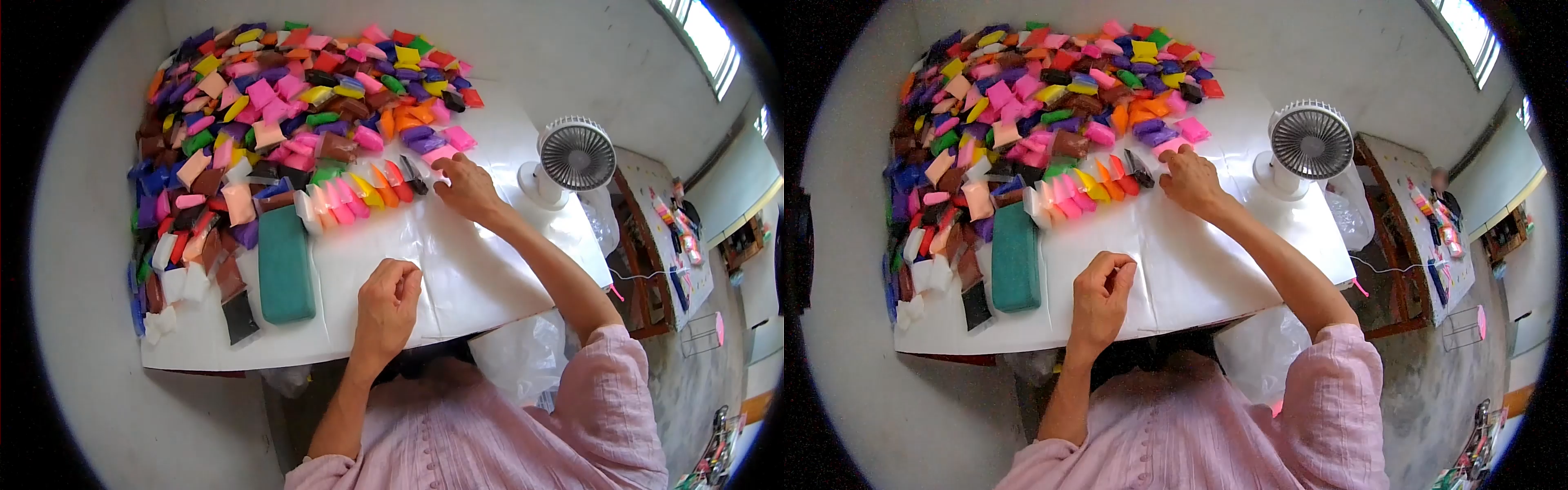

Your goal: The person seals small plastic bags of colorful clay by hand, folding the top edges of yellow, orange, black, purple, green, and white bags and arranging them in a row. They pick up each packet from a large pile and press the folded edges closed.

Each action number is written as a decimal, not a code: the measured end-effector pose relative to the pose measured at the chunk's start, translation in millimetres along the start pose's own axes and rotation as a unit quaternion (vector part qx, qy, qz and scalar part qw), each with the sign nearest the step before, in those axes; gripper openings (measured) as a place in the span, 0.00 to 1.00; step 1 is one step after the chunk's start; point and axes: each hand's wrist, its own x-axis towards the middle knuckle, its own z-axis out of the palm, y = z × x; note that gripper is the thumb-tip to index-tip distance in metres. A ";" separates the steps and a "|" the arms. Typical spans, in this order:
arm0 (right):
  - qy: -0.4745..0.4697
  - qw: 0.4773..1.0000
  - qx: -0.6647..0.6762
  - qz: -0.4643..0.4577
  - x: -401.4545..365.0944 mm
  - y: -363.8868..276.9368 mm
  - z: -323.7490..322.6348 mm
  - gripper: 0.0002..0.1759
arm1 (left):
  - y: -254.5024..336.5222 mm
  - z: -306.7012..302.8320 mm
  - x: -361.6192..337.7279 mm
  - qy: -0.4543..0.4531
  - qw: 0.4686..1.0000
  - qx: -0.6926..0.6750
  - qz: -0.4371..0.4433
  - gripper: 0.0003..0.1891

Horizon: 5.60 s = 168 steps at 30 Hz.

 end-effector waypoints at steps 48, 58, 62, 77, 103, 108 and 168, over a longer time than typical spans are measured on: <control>0.105 0.993 0.020 -0.042 -134.0 -12.3 -33.7 0.07 | -9.3 3.1 -0.8 0.001 0.999 -0.026 -0.035 0.06; 0.135 0.989 0.019 -0.063 -138.3 -5.8 -29.3 0.06 | -9.8 2.4 -2.1 -0.016 0.999 -0.017 -0.046 0.09; 0.137 0.988 0.019 -0.067 -139.7 -3.6 -27.6 0.06 | -10.5 2.3 -1.8 -0.017 0.998 -0.038 -0.055 0.09; 0.123 0.991 0.016 -0.039 -141.6 -8.0 -29.3 0.07 | -20.3 2.1 -2.0 -0.013 0.996 -0.068 -0.062 0.08; 0.118 0.992 -0.010 -0.052 -141.4 -5.5 -27.8 0.06 | -10.3 2.0 -3.0 -0.009 0.994 -0.068 -0.081 0.07; 0.122 0.991 0.006 -0.052 -142.1 -5.3 -28.4 0.06 | -10.7 1.2 -2.5 -0.008 0.996 -0.042 -0.081 0.07; 0.109 0.978 -0.137 -0.112 183.1 -72.0 59.3 0.13 | -9.7 1.7 -1.6 0.011 0.998 -0.032 0.057 0.04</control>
